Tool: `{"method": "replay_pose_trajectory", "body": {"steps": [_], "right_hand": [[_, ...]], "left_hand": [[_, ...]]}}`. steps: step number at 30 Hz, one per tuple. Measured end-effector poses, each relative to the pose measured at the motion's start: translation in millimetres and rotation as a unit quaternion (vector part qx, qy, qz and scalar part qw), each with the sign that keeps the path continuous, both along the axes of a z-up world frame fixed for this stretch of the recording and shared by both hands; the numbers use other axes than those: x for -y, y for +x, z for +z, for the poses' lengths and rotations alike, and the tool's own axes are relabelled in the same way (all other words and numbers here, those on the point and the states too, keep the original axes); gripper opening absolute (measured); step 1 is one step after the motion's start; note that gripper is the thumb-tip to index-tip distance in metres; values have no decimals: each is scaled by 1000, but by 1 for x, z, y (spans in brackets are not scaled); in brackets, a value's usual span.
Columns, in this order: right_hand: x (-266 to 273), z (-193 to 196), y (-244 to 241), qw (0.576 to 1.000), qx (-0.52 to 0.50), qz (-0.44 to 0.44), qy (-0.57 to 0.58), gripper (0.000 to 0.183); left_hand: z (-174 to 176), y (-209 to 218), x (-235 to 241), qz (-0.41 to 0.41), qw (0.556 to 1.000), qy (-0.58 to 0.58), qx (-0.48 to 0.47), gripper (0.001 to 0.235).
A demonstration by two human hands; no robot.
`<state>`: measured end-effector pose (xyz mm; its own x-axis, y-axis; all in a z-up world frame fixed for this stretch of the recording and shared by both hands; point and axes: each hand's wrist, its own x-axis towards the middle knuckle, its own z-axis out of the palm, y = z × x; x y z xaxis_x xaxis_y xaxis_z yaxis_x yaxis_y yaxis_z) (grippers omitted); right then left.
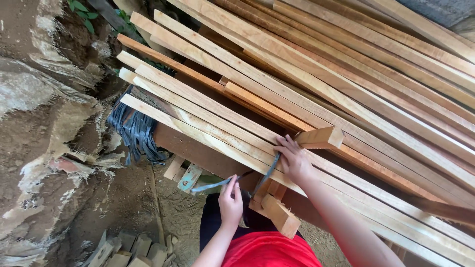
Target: The person bundles a stack of wooden planks using black plastic zip ties. They wrap the ties around the wood, pull them tight, and secure them by hand. The person then lifts the secured bundle and places it onto a larger stack of similar planks.
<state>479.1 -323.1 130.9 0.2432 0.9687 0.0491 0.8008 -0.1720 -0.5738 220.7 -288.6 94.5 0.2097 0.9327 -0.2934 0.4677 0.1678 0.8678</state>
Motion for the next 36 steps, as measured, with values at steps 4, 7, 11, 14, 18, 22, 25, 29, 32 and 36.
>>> {"method": "replay_pose_trajectory", "body": {"steps": [4,7,11,14,18,22,25,29,32,36], "right_hand": [[4,-25,-9,997,-14,-65,32,26],[2,-28,-20,993,-18,-94,67,22],[-3,-24,-26,989,-13,-116,96,20],[1,-24,-22,988,-9,-116,99,19],[6,-32,-24,989,-2,-106,100,20],[1,-28,-16,989,1,-97,108,24],[-14,-36,-7,987,-45,-99,121,30],[-44,-32,1,972,-134,-127,145,26],[-73,-19,14,969,-162,-162,90,24],[-86,-29,21,954,-236,-182,22,26]], "left_hand": [[11,-27,-2,-128,979,148,49,31],[15,-44,-5,-178,962,196,69,29],[4,-53,-8,-88,995,28,30,28],[-29,-46,1,-3,1000,-17,23,28],[-29,-36,14,110,993,19,26,26],[-43,-27,24,139,988,33,51,26],[-40,-23,30,141,989,31,42,29],[-23,-24,37,59,993,95,26,35],[4,-13,31,-3,982,187,18,38],[27,-9,30,-35,973,226,-13,40]]}}
